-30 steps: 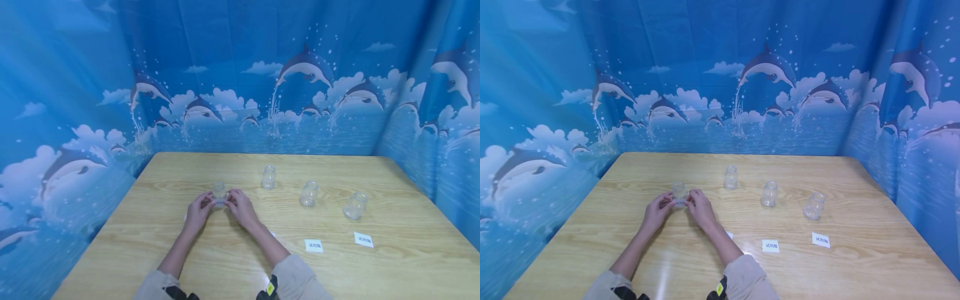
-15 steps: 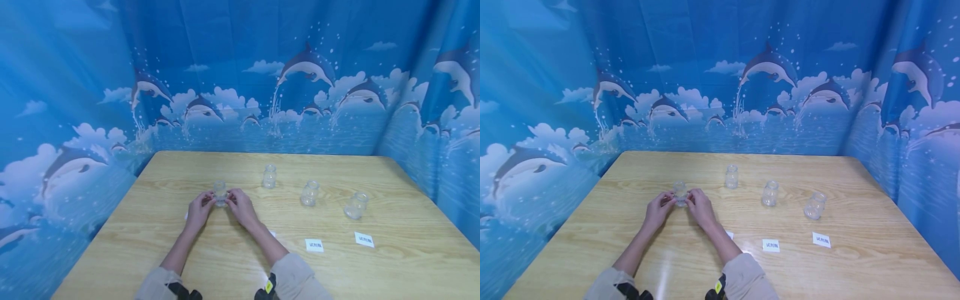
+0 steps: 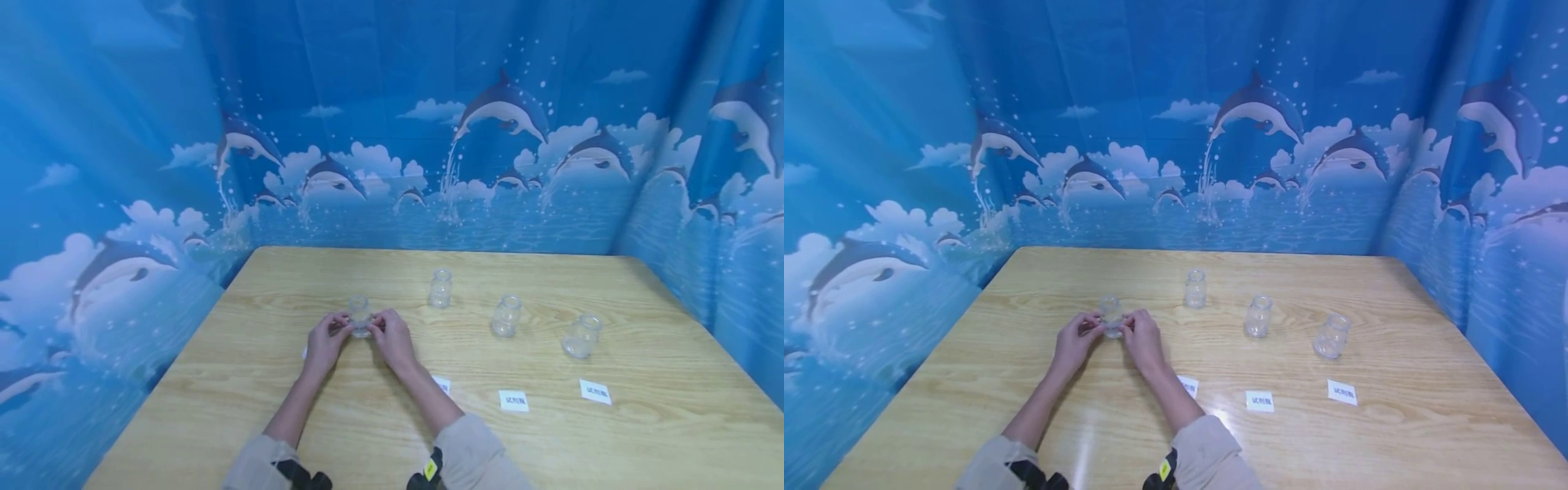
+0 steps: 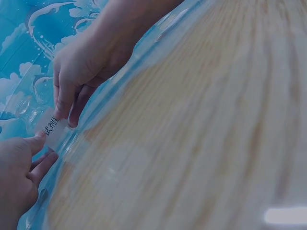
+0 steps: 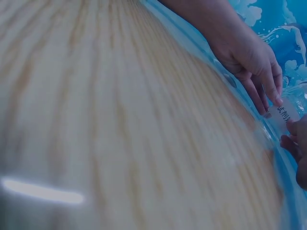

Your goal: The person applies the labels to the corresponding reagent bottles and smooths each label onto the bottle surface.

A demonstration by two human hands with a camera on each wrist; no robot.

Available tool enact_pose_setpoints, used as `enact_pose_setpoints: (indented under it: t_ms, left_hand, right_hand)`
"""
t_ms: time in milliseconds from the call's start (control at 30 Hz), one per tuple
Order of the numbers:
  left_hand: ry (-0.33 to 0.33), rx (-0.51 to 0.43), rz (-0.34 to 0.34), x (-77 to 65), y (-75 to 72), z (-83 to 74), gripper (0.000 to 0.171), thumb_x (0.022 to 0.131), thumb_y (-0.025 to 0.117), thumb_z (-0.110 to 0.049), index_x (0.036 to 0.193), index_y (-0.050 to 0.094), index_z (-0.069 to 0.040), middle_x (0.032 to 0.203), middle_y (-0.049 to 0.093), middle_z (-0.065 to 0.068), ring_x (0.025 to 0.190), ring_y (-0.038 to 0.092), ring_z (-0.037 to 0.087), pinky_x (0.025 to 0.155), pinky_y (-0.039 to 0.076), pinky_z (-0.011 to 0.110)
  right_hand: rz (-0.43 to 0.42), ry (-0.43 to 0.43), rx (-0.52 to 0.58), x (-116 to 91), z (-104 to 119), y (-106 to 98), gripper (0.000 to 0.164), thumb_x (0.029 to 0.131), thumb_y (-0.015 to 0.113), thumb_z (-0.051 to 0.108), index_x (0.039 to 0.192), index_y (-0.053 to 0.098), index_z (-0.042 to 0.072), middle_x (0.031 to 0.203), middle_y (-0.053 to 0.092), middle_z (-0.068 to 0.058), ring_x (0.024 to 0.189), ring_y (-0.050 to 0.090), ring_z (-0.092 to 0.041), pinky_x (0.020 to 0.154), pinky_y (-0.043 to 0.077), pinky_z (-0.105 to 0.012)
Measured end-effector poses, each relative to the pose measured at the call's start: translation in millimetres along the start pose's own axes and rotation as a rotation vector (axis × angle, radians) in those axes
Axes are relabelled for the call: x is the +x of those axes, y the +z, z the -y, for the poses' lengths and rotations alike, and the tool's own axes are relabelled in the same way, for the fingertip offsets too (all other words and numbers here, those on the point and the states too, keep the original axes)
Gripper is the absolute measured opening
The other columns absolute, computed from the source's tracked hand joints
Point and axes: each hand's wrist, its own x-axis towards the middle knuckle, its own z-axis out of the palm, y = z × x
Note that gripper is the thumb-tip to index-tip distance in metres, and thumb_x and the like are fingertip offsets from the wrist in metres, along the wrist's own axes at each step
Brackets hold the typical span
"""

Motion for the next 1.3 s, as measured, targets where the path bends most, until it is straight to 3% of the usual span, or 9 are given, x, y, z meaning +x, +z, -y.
enact_pose_setpoints:
  t_ms: [100, 200, 333, 500, 800, 1100, 1300]
  left_hand:
    - [-0.026, -0.056, 0.013, 0.6, -0.2, -0.9, 0.016, 0.080, 0.067, 0.000, 0.090, 0.056, 0.003, 0.109, 0.060, 0.022, 0.100, 0.058, 0.036, 0.088, 0.046, 0.040]
    - [-0.017, -0.099, 0.029, 0.8, -1.2, -2.0, 0.028, 0.080, 0.066, 0.003, 0.106, 0.056, 0.006, 0.109, 0.059, 0.025, 0.100, 0.057, 0.037, 0.087, 0.046, 0.038]
    - [-0.003, -0.077, 0.045, 0.7, -2.4, -2.7, 0.042, 0.081, 0.065, 0.002, 0.121, 0.053, 0.006, 0.112, 0.058, 0.025, 0.099, 0.058, 0.037, 0.087, 0.046, 0.035]
    - [-0.026, -0.058, 0.038, -0.7, -2.9, -1.9, 0.038, 0.083, 0.064, -0.003, 0.119, 0.057, 0.001, 0.113, 0.059, 0.020, 0.100, 0.059, 0.033, 0.088, 0.046, 0.034]
    - [-0.027, -0.042, 0.009, -2.0, -3.3, -0.7, 0.034, 0.084, 0.064, -0.005, 0.117, 0.059, 0.000, 0.112, 0.061, 0.017, 0.098, 0.060, 0.030, 0.086, 0.046, 0.031]
    - [-0.025, -0.069, 0.018, -3.0, -3.2, -2.8, 0.035, 0.084, 0.063, 0.000, 0.118, 0.057, 0.002, 0.113, 0.059, 0.019, 0.099, 0.059, 0.032, 0.085, 0.047, 0.029]
    - [-0.021, -0.071, 0.028, -2.9, -3.1, -0.5, 0.040, 0.081, 0.063, 0.005, 0.121, 0.055, 0.002, 0.115, 0.058, 0.020, 0.101, 0.058, 0.033, 0.087, 0.046, 0.032]
  right_hand:
    - [-0.003, 0.031, 0.013, 0, 0, 0, 0.012, 0.076, 0.071, -0.001, 0.079, 0.059, -0.002, 0.089, 0.063, -0.014, 0.079, 0.061, -0.024, 0.072, 0.051, -0.026]
    - [0.009, 0.067, 0.050, 1, -1, 0, 0.015, 0.076, 0.070, 0.000, 0.081, 0.056, -0.002, 0.089, 0.064, -0.014, 0.078, 0.062, -0.024, 0.070, 0.051, -0.024]
    - [0.042, 0.124, 0.138, 2, -1, -2, 0.026, 0.078, 0.069, 0.000, 0.098, 0.053, -0.004, 0.091, 0.064, -0.015, 0.081, 0.063, -0.024, 0.071, 0.051, -0.021]
    - [0.093, 0.130, 0.193, 1, 0, -2, 0.041, 0.079, 0.068, -0.002, 0.116, 0.051, -0.007, 0.098, 0.061, -0.018, 0.088, 0.061, -0.027, 0.076, 0.050, -0.023]
    - [0.078, 0.154, 0.117, -1, 5, 6, 0.044, 0.078, 0.073, 0.022, 0.108, 0.053, -0.003, 0.100, 0.054, -0.012, 0.088, 0.057, -0.023, 0.076, 0.050, -0.023]
    - [0.082, 0.058, 0.091, -1, -2, 2, 0.026, 0.085, 0.062, 0.011, 0.106, 0.055, -0.003, 0.101, 0.058, -0.012, 0.091, 0.060, -0.023, 0.080, 0.049, -0.025]
    - [0.102, 0.001, 0.070, -3, -7, 0, 0.028, 0.083, 0.062, -0.001, 0.109, 0.054, -0.003, 0.102, 0.058, -0.014, 0.092, 0.061, -0.023, 0.080, 0.049, -0.022]
